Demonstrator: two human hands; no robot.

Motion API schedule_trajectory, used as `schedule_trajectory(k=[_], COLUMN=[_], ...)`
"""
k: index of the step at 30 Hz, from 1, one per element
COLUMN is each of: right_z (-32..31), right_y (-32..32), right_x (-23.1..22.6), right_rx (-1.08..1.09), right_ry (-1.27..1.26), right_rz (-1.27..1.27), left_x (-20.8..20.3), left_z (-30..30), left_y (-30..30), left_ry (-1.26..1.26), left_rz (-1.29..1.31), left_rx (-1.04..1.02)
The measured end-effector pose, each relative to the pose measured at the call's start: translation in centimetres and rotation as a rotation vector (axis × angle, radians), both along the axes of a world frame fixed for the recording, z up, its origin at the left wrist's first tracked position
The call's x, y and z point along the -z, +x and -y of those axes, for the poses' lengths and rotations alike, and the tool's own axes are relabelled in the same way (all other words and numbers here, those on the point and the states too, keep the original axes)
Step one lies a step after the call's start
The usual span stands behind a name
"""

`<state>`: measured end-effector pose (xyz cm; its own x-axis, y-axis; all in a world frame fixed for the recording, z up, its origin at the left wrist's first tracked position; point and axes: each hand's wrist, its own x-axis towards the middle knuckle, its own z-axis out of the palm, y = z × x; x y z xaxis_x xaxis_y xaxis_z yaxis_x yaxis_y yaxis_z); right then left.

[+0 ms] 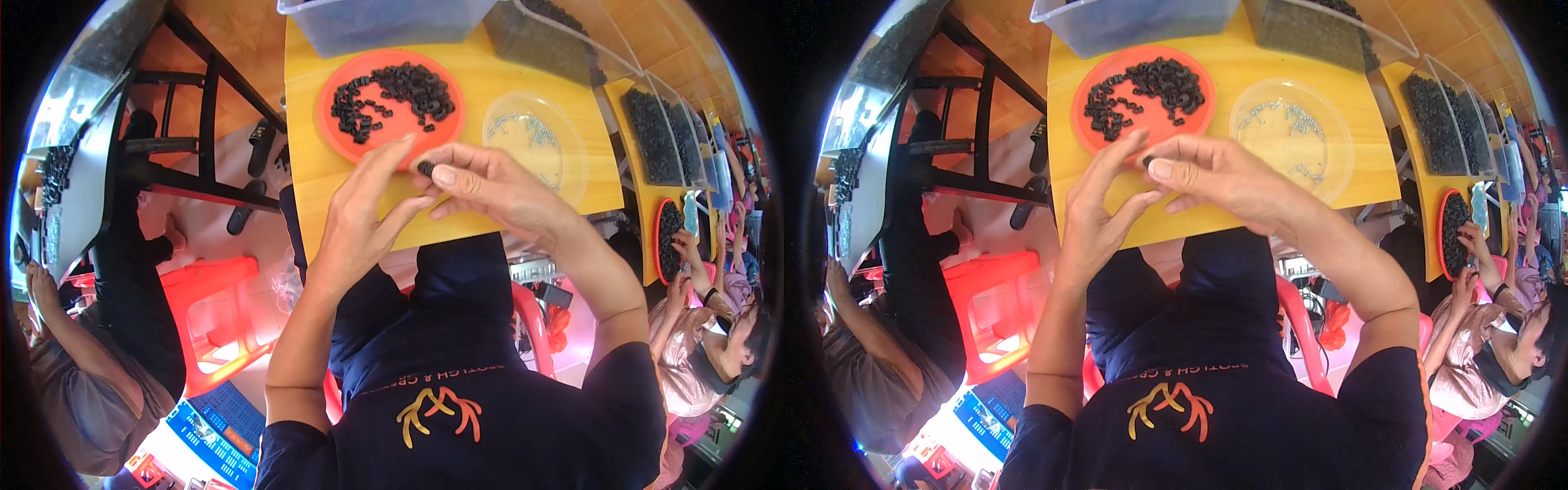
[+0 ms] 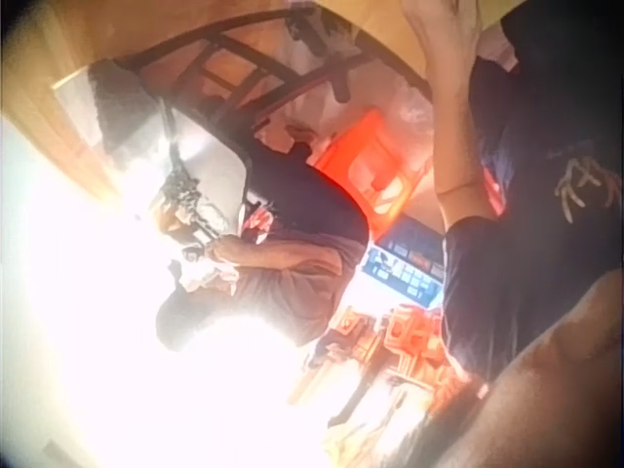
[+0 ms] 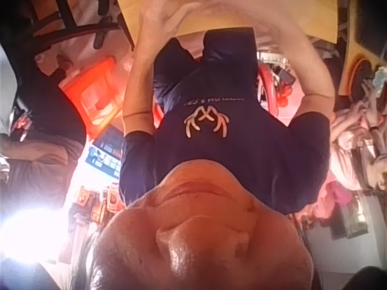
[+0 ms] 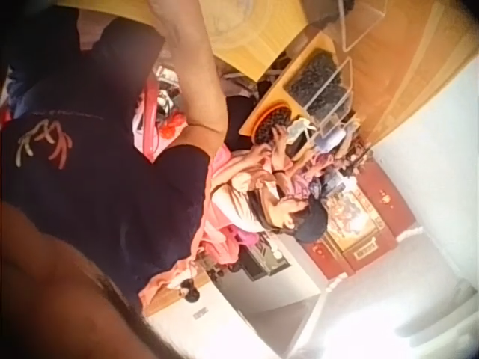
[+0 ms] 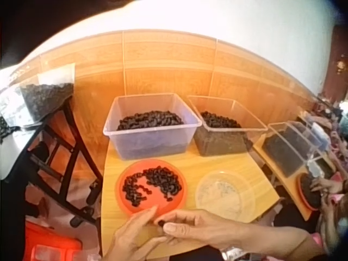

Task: The person assembles small black plastic parts by hand, inserting metal inserts into them.

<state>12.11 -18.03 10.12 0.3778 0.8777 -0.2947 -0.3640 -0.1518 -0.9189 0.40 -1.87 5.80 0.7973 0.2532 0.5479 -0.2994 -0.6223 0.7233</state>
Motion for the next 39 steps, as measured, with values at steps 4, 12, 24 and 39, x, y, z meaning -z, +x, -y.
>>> schedule_trajectory(k=[4,12,24,39], right_z=[-2.0,-7.5,-4.4,-7.0], right_y=[6.0,12.7,9.4,10.5], right_x=[-4.3,-9.7,2.8,3.8], right_rx=[0.016,0.29,-0.148,-0.41], right_ry=[-0.055,-0.08,-0.269,-0.294], right_rz=[0.45,0.695,1.596,1.908], left_x=[3.3,6.4,6.0,5.7], left_z=[0.2,-0.2,0.3,0.3], left_y=[-1.6,-1.4,-1.5,-1.5], left_ry=[-0.356,-0.623,-0.525,-0.471], left_rz=[-0.145,-0.205,-0.213,-0.221], left_rx=[-0.086,-0.086,-0.06,-0.062])
